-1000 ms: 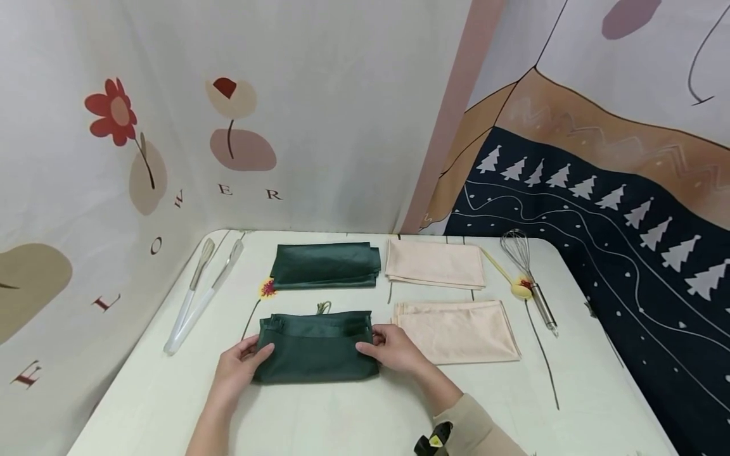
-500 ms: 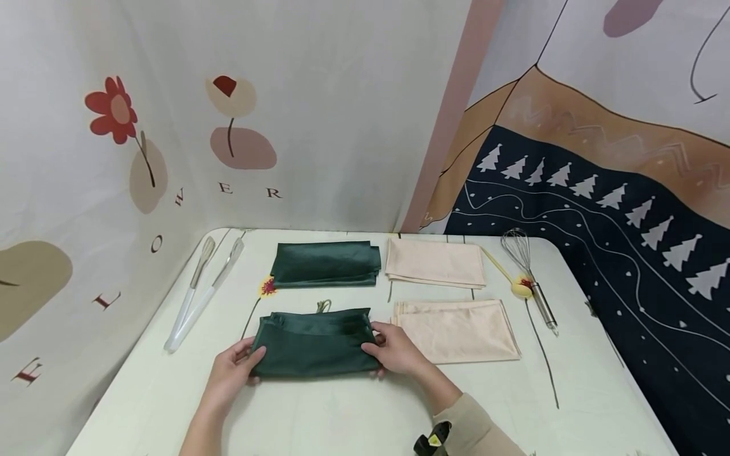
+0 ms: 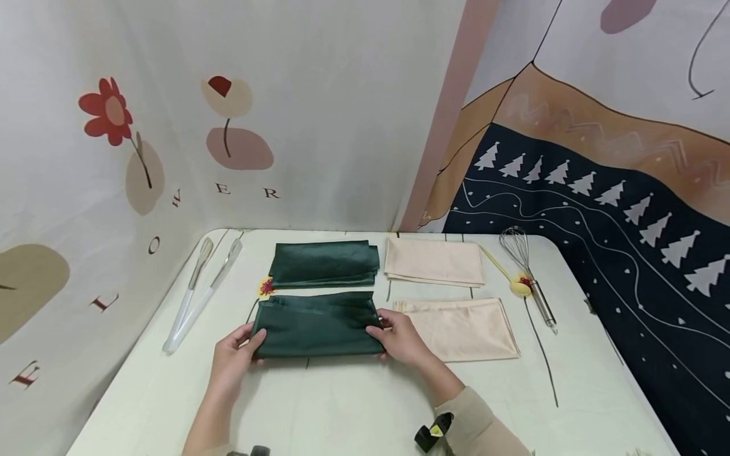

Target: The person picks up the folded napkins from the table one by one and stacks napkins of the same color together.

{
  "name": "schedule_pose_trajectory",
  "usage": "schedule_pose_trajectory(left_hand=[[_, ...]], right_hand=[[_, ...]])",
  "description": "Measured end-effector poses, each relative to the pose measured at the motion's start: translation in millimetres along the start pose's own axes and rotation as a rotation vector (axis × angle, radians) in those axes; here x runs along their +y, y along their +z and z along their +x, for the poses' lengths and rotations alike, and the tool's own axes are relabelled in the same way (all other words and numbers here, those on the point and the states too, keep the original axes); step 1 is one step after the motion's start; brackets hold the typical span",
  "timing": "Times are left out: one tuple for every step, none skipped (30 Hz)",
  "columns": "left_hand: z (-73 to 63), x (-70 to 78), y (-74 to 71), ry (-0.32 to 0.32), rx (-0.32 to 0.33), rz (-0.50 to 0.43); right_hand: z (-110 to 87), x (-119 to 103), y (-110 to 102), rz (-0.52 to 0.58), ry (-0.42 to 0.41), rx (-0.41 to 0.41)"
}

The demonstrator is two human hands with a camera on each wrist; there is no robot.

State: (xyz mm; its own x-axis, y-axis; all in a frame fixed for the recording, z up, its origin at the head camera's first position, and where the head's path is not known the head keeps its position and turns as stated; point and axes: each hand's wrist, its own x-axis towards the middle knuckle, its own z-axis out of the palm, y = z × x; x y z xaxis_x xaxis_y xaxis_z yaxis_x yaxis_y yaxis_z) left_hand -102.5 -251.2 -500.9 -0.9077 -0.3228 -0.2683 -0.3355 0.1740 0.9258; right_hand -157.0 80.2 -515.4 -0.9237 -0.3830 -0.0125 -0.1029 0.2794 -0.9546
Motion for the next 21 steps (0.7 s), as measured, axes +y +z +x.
schedule_pose_trajectory(left_hand=[[2.0,1.2,0.8,-0.002,-0.005,-0.01],[4.3,2.2,1.6,-0.006,-0.011,-0.019],[6.8,3.1,2.4,-0.012,-0.018,-0.029],[9.5,4.0,3.3,-0.019,-0.025,-0.04],[12.4,4.8,4.1,-0.026,-0.033,-0.048],[15.3,5.7,5.1,-0.033,-0.04,-0.057],[18.2,6.9,6.2,-0.037,-0.047,-0.064],[21.2,8.3,7.5,-0.04,-0.05,-0.068],[24.2,9.8,8.7,-0.04,-0.053,-0.07],[27.2,11.8,9.9,-0.038,-0.054,-0.07],[30.0,13.9,11.1,-0.033,-0.057,-0.072],[32.8,16.2,12.5,-0.027,-0.058,-0.077],[35.7,18.4,13.6,-0.021,-0.059,-0.082],[38.6,20.4,14.4,-0.015,-0.063,-0.085],[41.1,22.4,15.2,-0.011,-0.068,-0.088],[43.4,24.2,15.8,-0.009,-0.072,-0.091],[45.9,25.5,16.1,-0.009,-0.076,-0.095],[48.5,26.2,16.4,-0.012,-0.079,-0.098],[50.8,26.8,16.7,-0.014,-0.083,-0.096],[52.7,27.3,16.9,-0.016,-0.087,-0.093],[54.4,27.7,17.4,-0.017,-0.087,-0.092]], right_hand=[[1.1,0,-1,-0.007,-0.005,0.011],[2.3,-1,-3,-0.015,-0.01,0.022],[3.6,-1,-4,-0.021,-0.011,0.032],[4.9,0,-6,-0.022,-0.011,0.038],[6.3,0,-7,-0.024,-0.006,0.043],[7.8,1,-8,-0.022,0.0,0.048],[9.5,1,-10,-0.019,0.01,0.051],[11.3,2,-11,-0.019,0.017,0.054],[13.4,2,-13,-0.016,0.024,0.055],[15.7,2,-15,-0.017,0.028,0.058],[18.1,2,-16,-0.017,0.034,0.062],[20.7,2,-18,-0.019,0.03,0.066],[23.2,2,-20,-0.02,0.029,0.068],[26.0,2,-22,-0.019,0.02,0.072],[28.9,2,-24,-0.013,0.016,0.077],[31.7,2,-25,-0.011,0.013,0.081],[34.3,2,-27,-0.009,0.01,0.085],[36.9,2,-28,-0.006,0.011,0.089],[39.5,2,-28,-0.004,0.014,0.096],[42.1,3,-29,0.0,0.019,0.102],[43.9,4,-29,-0.001,0.028,0.104]])
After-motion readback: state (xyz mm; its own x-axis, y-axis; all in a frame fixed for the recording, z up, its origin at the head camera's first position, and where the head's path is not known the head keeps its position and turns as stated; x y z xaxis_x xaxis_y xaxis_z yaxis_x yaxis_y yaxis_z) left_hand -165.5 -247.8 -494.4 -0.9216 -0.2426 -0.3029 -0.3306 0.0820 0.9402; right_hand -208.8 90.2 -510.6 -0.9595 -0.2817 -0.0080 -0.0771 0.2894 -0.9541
